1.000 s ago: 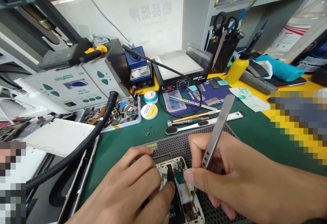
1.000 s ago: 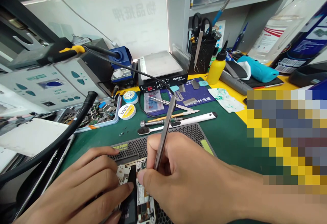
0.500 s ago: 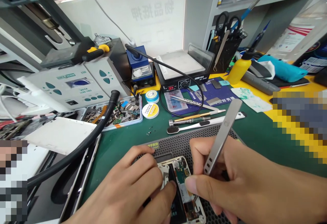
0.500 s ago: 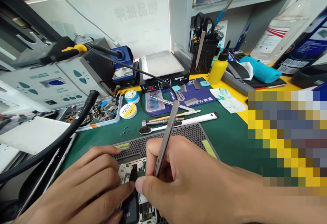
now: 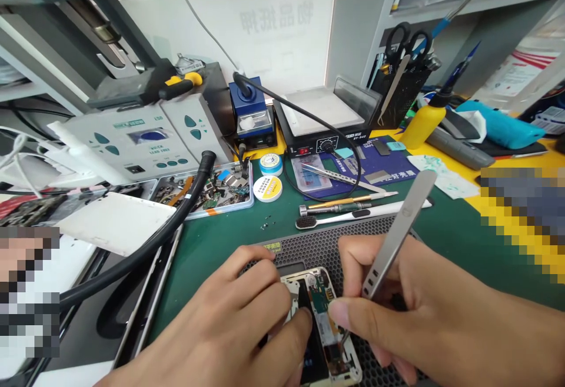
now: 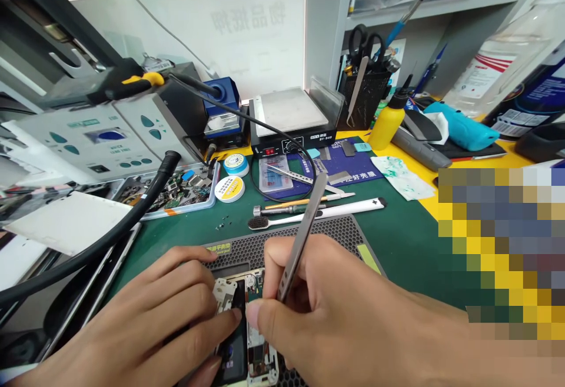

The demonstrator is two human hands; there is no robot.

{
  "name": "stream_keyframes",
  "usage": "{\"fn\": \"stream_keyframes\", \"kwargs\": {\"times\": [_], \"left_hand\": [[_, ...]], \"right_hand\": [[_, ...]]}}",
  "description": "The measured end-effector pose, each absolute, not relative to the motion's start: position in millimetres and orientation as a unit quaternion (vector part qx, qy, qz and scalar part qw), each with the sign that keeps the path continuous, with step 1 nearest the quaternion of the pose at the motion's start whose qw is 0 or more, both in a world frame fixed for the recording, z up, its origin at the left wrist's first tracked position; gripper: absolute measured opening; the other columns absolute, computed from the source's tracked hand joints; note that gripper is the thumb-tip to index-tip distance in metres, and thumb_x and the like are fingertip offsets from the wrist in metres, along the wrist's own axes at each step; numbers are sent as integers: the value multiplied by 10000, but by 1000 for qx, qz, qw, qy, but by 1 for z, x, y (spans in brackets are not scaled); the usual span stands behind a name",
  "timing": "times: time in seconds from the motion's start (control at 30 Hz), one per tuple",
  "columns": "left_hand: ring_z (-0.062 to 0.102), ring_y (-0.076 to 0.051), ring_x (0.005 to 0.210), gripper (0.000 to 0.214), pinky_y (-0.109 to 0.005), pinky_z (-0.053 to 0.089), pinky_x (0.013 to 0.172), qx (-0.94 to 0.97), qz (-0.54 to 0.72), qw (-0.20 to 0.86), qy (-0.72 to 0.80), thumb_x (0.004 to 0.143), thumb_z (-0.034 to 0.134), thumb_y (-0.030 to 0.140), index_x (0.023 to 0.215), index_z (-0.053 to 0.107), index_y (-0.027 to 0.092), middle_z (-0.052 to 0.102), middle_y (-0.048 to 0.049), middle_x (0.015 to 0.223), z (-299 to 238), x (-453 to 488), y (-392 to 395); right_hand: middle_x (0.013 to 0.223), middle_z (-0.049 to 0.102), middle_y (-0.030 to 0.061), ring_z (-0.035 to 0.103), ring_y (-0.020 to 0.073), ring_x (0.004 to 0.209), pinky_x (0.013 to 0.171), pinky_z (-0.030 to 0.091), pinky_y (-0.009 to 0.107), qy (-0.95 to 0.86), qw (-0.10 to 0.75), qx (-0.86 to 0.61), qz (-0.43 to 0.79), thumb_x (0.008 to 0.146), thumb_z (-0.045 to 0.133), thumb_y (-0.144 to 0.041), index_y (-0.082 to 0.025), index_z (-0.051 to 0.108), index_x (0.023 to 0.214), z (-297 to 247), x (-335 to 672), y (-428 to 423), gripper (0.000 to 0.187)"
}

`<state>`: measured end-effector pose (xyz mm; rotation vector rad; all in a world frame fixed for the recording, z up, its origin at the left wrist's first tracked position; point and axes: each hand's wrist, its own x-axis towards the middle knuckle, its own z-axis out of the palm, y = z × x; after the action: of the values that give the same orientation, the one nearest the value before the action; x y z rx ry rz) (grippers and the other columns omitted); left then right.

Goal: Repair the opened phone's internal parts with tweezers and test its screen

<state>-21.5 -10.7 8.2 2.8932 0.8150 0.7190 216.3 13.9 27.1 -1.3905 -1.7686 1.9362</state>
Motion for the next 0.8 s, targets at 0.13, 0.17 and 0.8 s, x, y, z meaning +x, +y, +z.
{"fn": "stream_keyframes", "kwargs": {"times": [0.13,0.17,0.8], "left_hand": [[563,-156,728,215,-429,440,1022,940,208,13,270,1009,537,146,800,582,169,600,27,753,8,-23,-11],[563,-159,733,208,-432,439,1020,941,205,12,268,1008,540,150,805,585,168,604,26,761,9,-23,-11],[551,-182,707,227,-469,527,914,933,238,12,271,978,516,134,871,713,170,602,7,730,5,-22,-7]], "right_hand": [[559,560,-90,491,91,475,420,350,169,-587,80,-454,666,990,628,-377,-238,467,819,22,219,13,273],[565,563,-88,496,93,481,424,352,170,-588,83,-456,663,1003,613,-382,-236,471,823,21,219,12,272],[576,585,-68,507,81,480,438,346,155,-557,93,-479,672,983,637,-511,-230,479,828,18,216,9,358]]}}
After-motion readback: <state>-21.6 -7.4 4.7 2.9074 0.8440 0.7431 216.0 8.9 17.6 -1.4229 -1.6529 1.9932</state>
